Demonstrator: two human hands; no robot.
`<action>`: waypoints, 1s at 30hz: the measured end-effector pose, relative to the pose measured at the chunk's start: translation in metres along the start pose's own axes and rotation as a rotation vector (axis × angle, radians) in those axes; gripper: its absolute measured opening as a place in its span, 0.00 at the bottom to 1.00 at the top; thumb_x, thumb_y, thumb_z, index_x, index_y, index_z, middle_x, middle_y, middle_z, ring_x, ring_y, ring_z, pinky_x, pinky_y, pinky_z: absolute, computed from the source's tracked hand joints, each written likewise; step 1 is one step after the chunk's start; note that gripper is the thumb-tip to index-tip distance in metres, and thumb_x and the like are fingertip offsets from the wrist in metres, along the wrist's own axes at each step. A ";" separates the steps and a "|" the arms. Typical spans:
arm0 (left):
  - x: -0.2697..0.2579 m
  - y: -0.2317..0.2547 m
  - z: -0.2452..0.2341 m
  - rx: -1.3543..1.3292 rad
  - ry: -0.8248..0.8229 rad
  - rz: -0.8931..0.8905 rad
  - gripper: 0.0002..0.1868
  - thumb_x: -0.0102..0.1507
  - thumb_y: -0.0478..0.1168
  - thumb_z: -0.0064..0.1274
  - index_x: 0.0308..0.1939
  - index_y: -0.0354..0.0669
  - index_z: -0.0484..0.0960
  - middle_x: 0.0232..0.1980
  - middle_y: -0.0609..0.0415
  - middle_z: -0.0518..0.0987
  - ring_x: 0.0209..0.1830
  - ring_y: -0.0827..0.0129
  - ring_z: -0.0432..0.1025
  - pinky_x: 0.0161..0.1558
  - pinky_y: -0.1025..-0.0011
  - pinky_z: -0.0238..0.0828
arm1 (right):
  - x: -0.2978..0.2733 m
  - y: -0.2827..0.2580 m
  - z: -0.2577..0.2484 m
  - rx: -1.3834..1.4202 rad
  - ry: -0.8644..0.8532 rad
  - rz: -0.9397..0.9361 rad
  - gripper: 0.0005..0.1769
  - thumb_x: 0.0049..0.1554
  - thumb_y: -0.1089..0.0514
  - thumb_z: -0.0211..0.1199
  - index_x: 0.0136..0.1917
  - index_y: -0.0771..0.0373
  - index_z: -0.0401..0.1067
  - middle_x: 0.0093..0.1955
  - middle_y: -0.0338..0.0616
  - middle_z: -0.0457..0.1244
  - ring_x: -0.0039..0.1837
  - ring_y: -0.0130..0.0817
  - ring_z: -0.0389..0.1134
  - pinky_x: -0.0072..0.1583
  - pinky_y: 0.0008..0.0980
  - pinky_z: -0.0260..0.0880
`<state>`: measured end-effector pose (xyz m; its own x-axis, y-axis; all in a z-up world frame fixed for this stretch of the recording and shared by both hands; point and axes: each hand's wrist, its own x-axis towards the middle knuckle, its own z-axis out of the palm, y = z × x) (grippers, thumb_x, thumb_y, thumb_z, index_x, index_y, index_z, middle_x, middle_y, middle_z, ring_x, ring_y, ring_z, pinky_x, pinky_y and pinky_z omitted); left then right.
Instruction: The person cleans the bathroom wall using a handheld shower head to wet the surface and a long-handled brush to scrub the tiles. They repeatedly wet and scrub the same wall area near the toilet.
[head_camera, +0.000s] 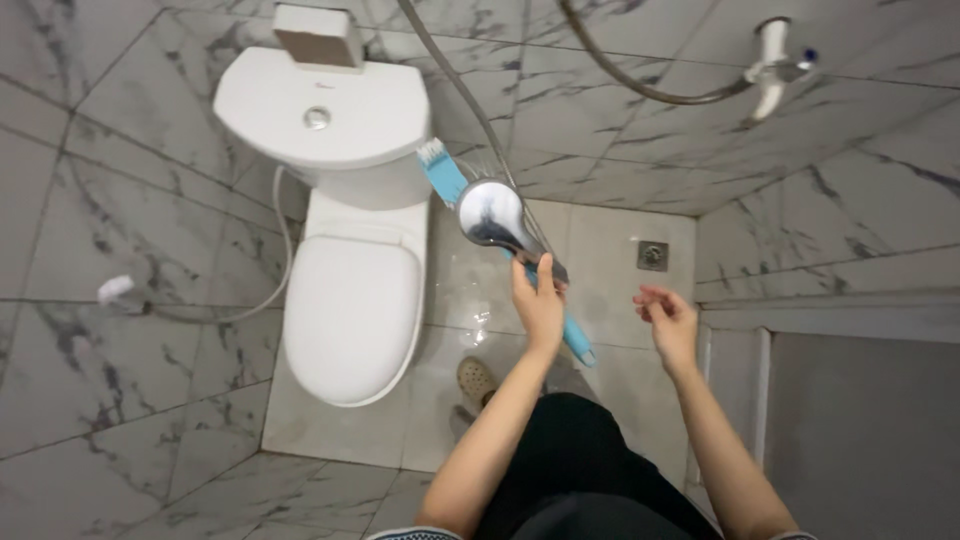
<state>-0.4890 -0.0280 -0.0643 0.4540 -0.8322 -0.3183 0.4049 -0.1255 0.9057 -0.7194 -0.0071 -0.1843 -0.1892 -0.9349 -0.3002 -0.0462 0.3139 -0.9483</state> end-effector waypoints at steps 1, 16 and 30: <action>-0.002 -0.012 0.010 -0.018 -0.008 0.002 0.12 0.70 0.46 0.52 0.49 0.41 0.73 0.26 0.59 0.74 0.19 0.77 0.67 0.20 0.78 0.60 | 0.006 -0.004 -0.012 0.019 0.024 -0.016 0.13 0.64 0.64 0.54 0.60 0.67 0.74 0.50 0.44 0.71 0.49 0.27 0.71 0.53 0.27 0.72; -0.003 -0.118 0.147 0.042 0.184 -0.149 0.13 0.68 0.45 0.52 0.54 0.44 0.75 0.22 0.58 0.73 0.17 0.76 0.68 0.19 0.76 0.62 | 0.355 -0.128 -0.154 0.102 0.149 -0.154 0.22 0.67 0.43 0.51 0.68 0.56 0.64 0.48 0.28 0.66 0.45 0.23 0.66 0.45 0.26 0.70; -0.004 -0.115 0.178 0.078 0.327 -0.035 0.14 0.67 0.43 0.54 0.53 0.41 0.75 0.28 0.59 0.73 0.18 0.76 0.69 0.19 0.75 0.63 | 0.476 -0.167 -0.149 -0.018 -0.313 0.426 0.19 0.71 0.43 0.42 0.44 0.54 0.60 0.32 0.35 0.54 0.29 0.21 0.51 0.30 0.23 0.45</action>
<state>-0.6787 -0.1062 -0.1170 0.6769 -0.6107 -0.4108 0.3682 -0.2023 0.9075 -0.9477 -0.4805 -0.1532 0.1070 -0.7277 -0.6775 -0.0469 0.6770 -0.7345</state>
